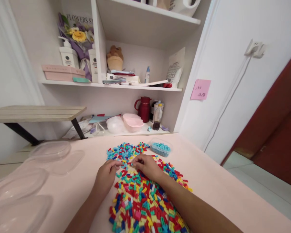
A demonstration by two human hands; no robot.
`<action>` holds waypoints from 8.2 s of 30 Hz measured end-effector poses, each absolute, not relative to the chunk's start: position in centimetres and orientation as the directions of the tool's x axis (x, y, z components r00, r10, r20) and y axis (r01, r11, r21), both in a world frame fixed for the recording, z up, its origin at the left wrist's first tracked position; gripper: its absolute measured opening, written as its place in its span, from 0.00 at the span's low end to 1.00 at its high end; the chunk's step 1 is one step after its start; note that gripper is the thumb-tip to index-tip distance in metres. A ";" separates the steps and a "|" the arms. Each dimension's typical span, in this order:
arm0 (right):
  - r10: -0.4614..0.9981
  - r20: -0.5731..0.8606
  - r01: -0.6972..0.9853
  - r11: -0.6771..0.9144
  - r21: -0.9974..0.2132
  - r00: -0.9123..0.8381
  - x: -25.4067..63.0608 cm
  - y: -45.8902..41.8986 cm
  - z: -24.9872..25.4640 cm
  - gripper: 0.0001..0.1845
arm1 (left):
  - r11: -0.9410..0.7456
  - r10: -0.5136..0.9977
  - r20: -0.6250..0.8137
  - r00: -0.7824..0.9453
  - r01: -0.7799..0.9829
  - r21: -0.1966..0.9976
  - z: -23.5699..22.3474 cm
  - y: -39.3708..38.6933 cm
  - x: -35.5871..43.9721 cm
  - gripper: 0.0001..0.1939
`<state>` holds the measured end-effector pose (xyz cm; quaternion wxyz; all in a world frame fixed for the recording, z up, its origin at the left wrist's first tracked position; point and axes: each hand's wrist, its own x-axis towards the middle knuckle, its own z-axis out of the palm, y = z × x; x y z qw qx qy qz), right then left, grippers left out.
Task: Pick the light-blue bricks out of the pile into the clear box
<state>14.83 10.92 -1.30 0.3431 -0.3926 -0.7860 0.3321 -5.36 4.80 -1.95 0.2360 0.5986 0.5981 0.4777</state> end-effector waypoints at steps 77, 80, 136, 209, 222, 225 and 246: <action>0.932 0.328 0.980 0.186 -0.070 -0.154 22.1 17.3 4.8 0.18 | -0.144 0.949 0.242 -0.203 0.406 0.903 -2.4 5.8 -5.7 0.15; 0.948 0.289 0.988 0.151 -0.031 -0.136 22.3 17.3 4.5 0.17 | -0.126 0.957 0.219 -0.191 0.405 0.906 -2.7 6.0 -5.9 0.16; 0.808 0.529 0.713 0.530 -0.459 -0.260 26.3 15.1 3.2 0.10 | -0.125 0.946 0.233 -0.226 0.411 0.903 -1.6 5.5 -5.5 0.12; 0.583 0.553 0.440 0.813 -0.382 -0.596 15.0 10.7 -1.8 0.20 | -0.123 0.920 0.294 -0.259 0.521 0.845 -2.1 5.2 -5.5 0.16; 0.653 0.507 0.428 0.755 -0.496 -0.562 15.2 10.8 -1.7 0.16 | -0.200 0.945 0.321 -0.064 0.663 0.721 -1.8 5.0 -5.1 0.21; 0.630 0.480 0.448 0.775 -0.447 -0.611 15.1 10.4 -1.2 0.11 | -0.183 0.946 0.315 -0.080 0.668 0.722 -1.9 5.0 -5.2 0.20; 0.715 0.396 0.523 0.695 -0.494 -0.577 15.1 10.9 -1.3 0.09 | -0.149 0.940 0.301 -0.161 0.602 0.784 -1.4 4.7 -5.0 0.18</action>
